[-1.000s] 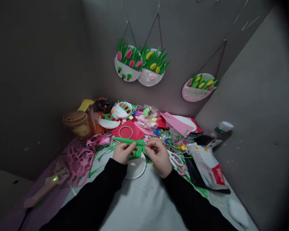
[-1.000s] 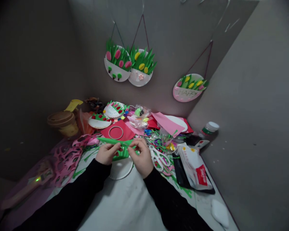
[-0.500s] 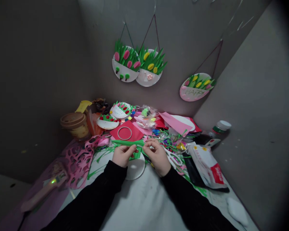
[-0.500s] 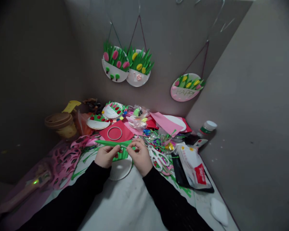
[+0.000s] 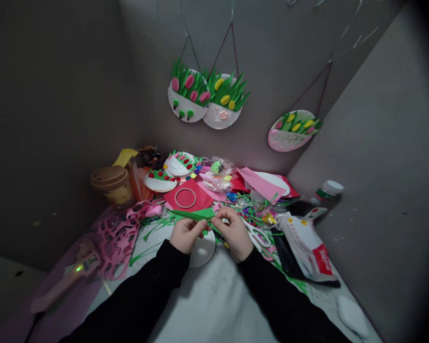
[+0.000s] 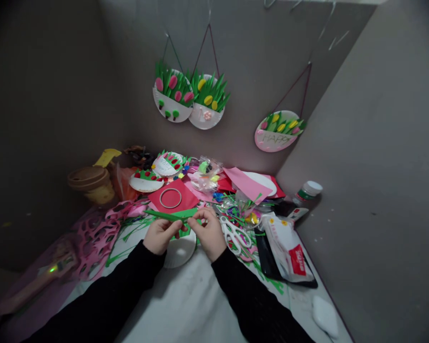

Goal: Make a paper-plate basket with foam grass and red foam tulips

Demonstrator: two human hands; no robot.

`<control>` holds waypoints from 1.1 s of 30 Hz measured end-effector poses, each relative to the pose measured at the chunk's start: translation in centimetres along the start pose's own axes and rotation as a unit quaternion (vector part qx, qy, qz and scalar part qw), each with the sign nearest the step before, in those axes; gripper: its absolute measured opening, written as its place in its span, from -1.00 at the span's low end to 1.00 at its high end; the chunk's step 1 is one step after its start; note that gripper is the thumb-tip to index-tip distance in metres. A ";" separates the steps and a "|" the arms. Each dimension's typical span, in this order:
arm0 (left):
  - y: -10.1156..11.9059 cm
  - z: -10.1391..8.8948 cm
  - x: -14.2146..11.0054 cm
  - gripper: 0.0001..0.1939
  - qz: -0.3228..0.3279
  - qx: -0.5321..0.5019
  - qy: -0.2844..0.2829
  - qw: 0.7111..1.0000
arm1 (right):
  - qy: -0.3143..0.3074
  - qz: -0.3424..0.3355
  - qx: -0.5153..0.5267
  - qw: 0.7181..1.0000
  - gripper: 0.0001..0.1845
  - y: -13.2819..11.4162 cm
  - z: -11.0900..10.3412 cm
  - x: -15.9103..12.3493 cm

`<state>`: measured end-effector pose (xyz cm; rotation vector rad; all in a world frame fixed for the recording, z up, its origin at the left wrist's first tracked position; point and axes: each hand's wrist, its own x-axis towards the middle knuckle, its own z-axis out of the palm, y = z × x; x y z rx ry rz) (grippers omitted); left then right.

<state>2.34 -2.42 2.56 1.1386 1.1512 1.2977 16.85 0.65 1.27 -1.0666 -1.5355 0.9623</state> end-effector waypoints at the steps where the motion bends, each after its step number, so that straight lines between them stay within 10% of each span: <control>1: 0.0 0.0 0.0 -0.70 0.002 -0.003 0.000 1.000 | -0.001 0.010 0.019 1.000 -0.83 0.1 0.1 0.0; 7: -0.7 -0.2 0.3 -0.64 0.013 -0.002 -0.004 1.000 | -0.045 0.098 0.178 0.978 -0.76 -0.3 0.5 0.0; 22: -3.0 0.0 1.1 -0.55 -0.072 -0.105 0.005 0.992 | -0.033 -0.006 0.113 0.993 -0.85 -0.7 0.2 -0.5; 33: -3.1 -0.7 1.7 -0.54 -0.083 -0.094 0.078 0.989 | -0.013 0.111 0.162 0.980 -0.83 -0.3 0.2 0.0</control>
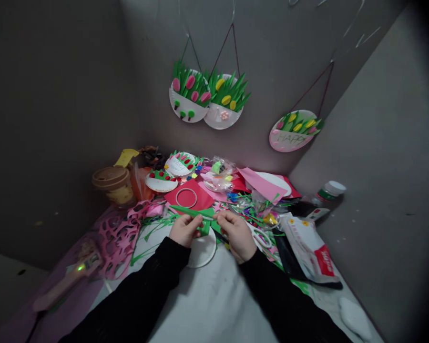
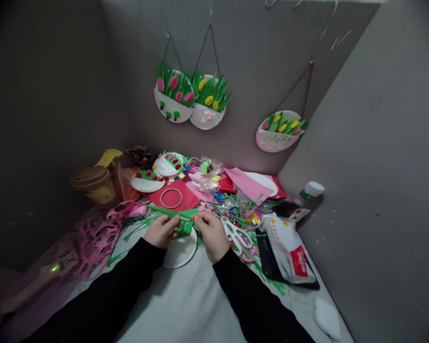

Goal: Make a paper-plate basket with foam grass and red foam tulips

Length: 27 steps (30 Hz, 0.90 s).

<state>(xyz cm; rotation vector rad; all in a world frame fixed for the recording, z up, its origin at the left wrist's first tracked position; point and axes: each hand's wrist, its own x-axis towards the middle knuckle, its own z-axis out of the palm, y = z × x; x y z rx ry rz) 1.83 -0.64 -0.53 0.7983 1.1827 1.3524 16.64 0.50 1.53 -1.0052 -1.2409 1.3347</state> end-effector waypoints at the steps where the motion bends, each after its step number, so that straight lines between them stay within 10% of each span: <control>1: 0.0 0.0 0.0 -0.54 0.004 0.000 0.014 1.000 | 0.013 0.006 0.004 1.000 -0.81 0.0 -0.1 0.1; 14: 0.4 0.3 -0.7 -0.67 0.048 0.133 0.016 0.990 | 0.009 -0.290 -0.333 0.897 -0.85 -1.2 0.4 -1.4; 19: 0.8 0.8 -1.4 -0.73 0.087 0.161 -0.005 0.983 | 0.032 -0.310 -0.419 0.853 -0.84 -0.7 0.5 -1.7; 27: 1.1 1.0 -2.3 -0.78 0.179 0.227 -0.009 0.957 | 0.011 -0.282 -0.400 0.872 -0.81 -0.7 0.3 -1.5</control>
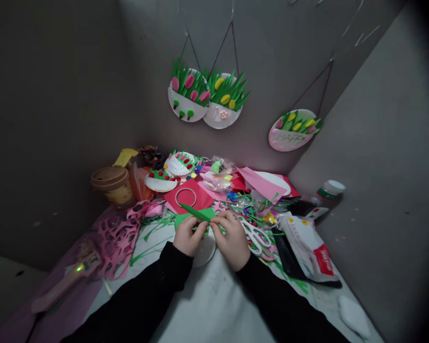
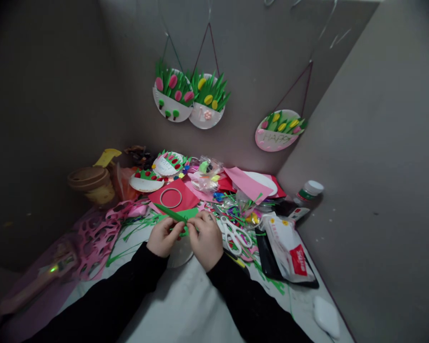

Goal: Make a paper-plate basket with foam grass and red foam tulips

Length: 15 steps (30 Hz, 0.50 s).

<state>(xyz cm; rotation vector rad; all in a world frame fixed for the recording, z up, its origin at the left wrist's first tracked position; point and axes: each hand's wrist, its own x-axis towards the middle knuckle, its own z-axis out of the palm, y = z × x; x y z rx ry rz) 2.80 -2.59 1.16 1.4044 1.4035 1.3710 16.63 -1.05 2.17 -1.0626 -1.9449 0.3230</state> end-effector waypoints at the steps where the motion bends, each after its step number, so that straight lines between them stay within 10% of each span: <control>1: 0.0 0.0 0.0 -0.78 0.015 0.012 0.001 1.000 | -0.001 0.002 0.006 1.000 -0.81 0.0 0.0 0.0; 15: -0.7 0.0 -0.1 -0.76 0.016 0.035 -0.040 0.998 | -0.021 0.030 0.060 0.998 -0.84 -0.2 -0.1 0.4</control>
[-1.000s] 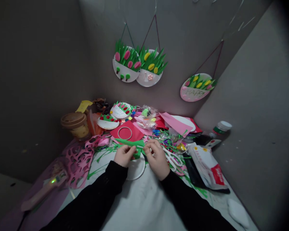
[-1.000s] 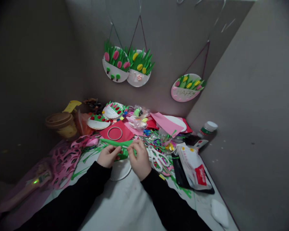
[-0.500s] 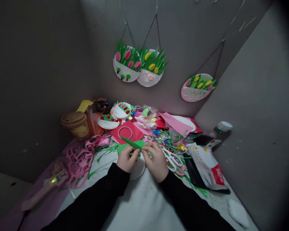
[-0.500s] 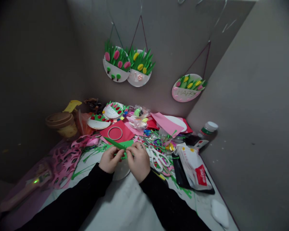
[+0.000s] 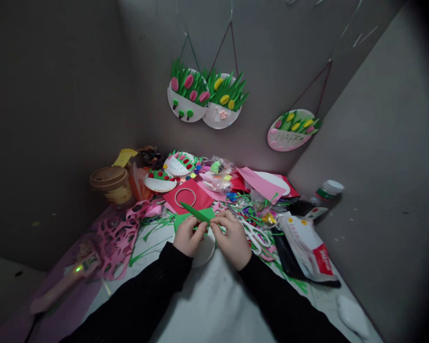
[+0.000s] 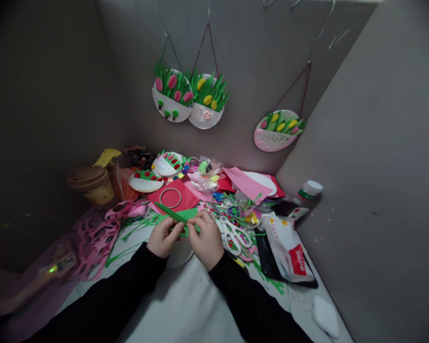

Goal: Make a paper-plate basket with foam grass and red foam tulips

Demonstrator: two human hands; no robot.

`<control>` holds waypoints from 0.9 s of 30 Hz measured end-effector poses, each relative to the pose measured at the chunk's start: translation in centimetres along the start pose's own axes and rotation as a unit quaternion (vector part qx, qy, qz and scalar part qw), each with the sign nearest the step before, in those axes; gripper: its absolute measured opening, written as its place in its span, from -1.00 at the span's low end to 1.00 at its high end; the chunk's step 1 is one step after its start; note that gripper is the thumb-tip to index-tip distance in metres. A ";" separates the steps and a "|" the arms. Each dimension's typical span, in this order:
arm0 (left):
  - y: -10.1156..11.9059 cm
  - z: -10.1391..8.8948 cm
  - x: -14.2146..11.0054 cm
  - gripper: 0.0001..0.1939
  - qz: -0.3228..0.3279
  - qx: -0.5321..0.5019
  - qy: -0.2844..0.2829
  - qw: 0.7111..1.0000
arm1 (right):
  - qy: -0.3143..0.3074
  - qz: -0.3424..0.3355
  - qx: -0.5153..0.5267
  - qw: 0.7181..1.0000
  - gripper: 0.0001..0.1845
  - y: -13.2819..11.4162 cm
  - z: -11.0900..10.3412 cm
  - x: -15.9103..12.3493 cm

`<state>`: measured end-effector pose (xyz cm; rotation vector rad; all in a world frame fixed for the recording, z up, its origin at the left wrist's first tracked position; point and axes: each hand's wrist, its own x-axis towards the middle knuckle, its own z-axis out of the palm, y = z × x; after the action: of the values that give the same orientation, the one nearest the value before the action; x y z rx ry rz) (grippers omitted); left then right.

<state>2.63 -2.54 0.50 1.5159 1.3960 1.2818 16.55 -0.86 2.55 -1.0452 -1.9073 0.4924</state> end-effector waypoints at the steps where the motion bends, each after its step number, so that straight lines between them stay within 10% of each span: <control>1: 0.1 0.0 0.0 -0.76 -0.013 -0.017 -0.001 1.000 | 0.004 -0.001 0.004 1.000 -0.84 0.0 -0.1 0.1; 9: 0.5 -0.6 0.8 -0.67 -0.078 -0.129 0.025 0.988 | 0.130 0.024 -0.097 0.987 -0.80 3.6 -4.3 2.5; 14: -0.3 -0.2 0.9 -0.57 -0.092 -0.167 -0.035 0.981 | 0.104 0.036 -0.196 0.974 -0.70 5.3 -5.7 3.1; 18: -0.6 0.1 0.6 -0.51 -0.115 -0.225 -0.159 0.955 | -0.037 0.081 0.043 0.995 -0.84 3.2 -4.4 2.6; 24: 0.7 -0.4 0.0 -0.48 -0.148 -0.247 -0.341 0.895 | -0.239 0.251 0.462 0.817 -0.65 0.2 -1.8 1.1; 27: 1.1 -0.6 0.1 -0.50 -0.155 -0.275 -0.326 0.891 | -0.193 0.276 0.478 0.811 -0.68 0.4 -1.8 1.1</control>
<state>2.34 -2.72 1.67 1.1105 0.7076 0.7597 17.92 0.11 3.79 -0.7871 -1.2843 1.8886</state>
